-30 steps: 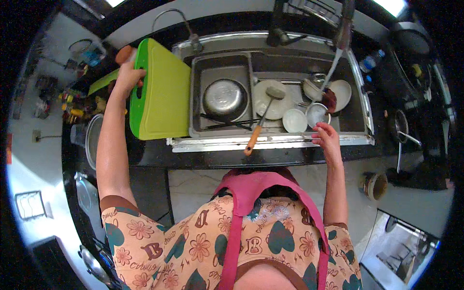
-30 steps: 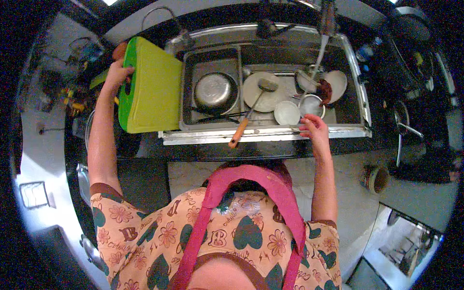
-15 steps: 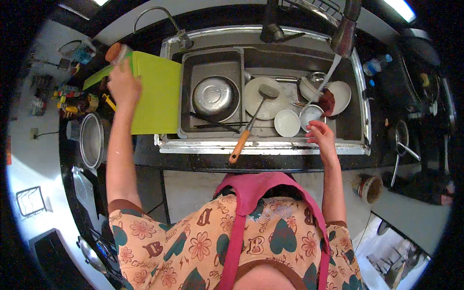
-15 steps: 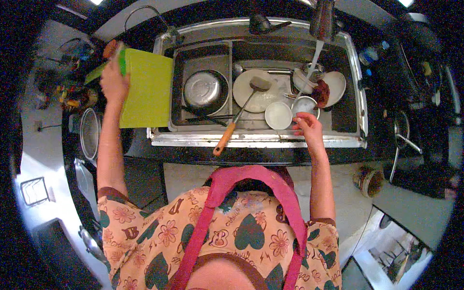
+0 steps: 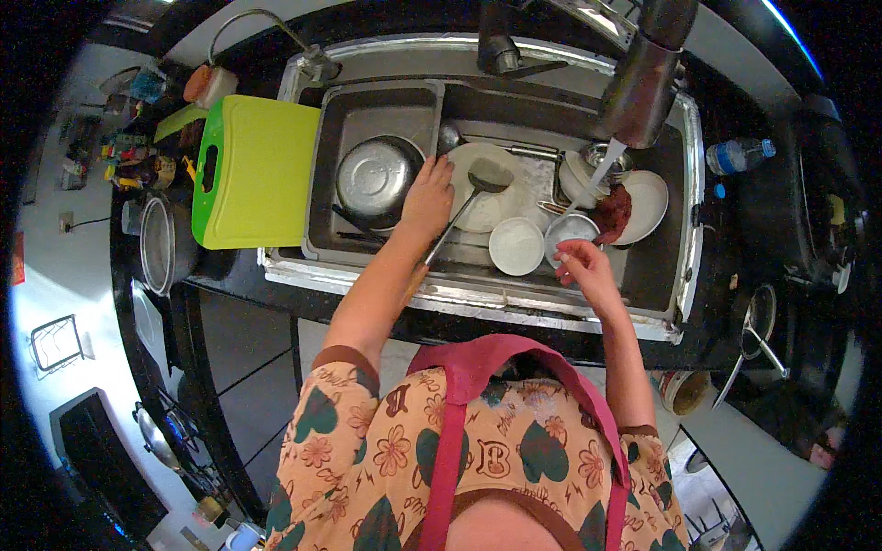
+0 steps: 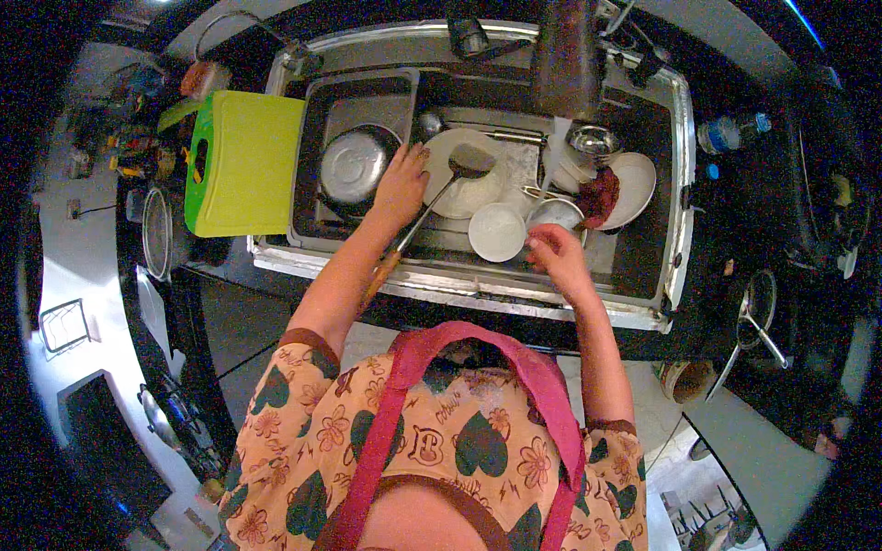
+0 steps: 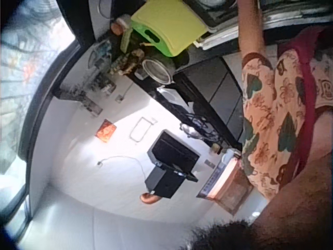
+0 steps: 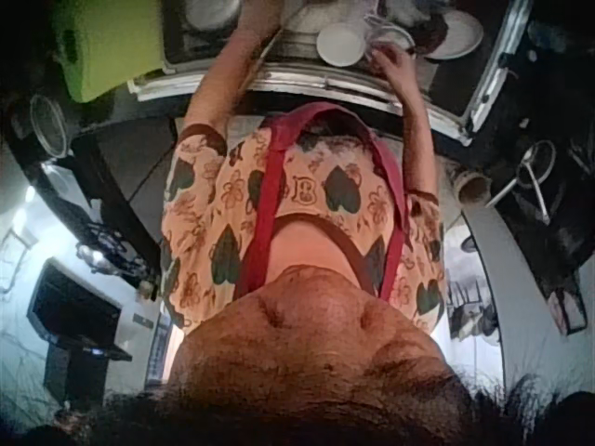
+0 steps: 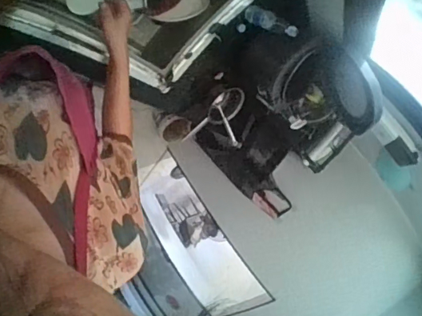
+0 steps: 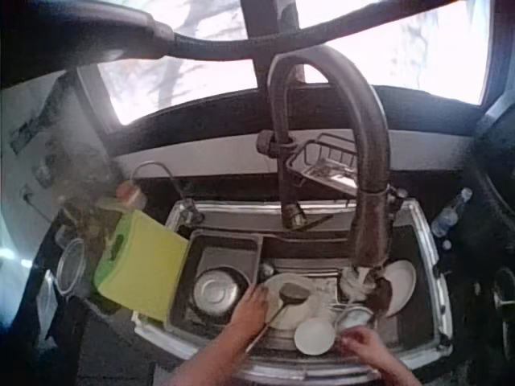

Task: The person washes a green cutting board, a knife, a ladle, a bowl, and a plate in a kitchen sink using a sponge and running water. They scrub each item and rinse it before placing it aside.

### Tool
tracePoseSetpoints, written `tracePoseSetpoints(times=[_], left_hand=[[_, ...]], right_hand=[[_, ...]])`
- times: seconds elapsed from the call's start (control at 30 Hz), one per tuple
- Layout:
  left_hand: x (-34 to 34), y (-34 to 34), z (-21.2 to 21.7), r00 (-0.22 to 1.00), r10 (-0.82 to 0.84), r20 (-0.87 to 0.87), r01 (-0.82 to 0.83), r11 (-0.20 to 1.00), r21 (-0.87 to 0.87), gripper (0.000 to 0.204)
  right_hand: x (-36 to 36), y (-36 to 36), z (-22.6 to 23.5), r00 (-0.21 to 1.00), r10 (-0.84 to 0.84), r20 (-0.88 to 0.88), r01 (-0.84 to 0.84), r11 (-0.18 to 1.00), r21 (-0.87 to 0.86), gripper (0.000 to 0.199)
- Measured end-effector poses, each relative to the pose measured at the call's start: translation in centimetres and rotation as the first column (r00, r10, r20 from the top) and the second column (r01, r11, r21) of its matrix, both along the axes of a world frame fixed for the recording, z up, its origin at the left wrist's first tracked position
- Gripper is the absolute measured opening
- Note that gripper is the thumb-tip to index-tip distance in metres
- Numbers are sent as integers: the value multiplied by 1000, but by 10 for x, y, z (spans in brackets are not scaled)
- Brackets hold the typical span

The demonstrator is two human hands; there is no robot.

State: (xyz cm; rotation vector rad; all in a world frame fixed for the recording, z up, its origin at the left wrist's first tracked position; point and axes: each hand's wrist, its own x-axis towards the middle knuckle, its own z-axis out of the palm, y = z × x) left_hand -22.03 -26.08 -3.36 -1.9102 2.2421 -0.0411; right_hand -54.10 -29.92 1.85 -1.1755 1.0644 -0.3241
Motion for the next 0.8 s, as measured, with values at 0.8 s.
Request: tracePoseSetpoints(times=[0.8], left_hand=[[-13,-1,13,950,37,-309,-70,993,-97,57]], right_hand=[[-68,-9,-2,970,-235,57,241,962,-130,20]])
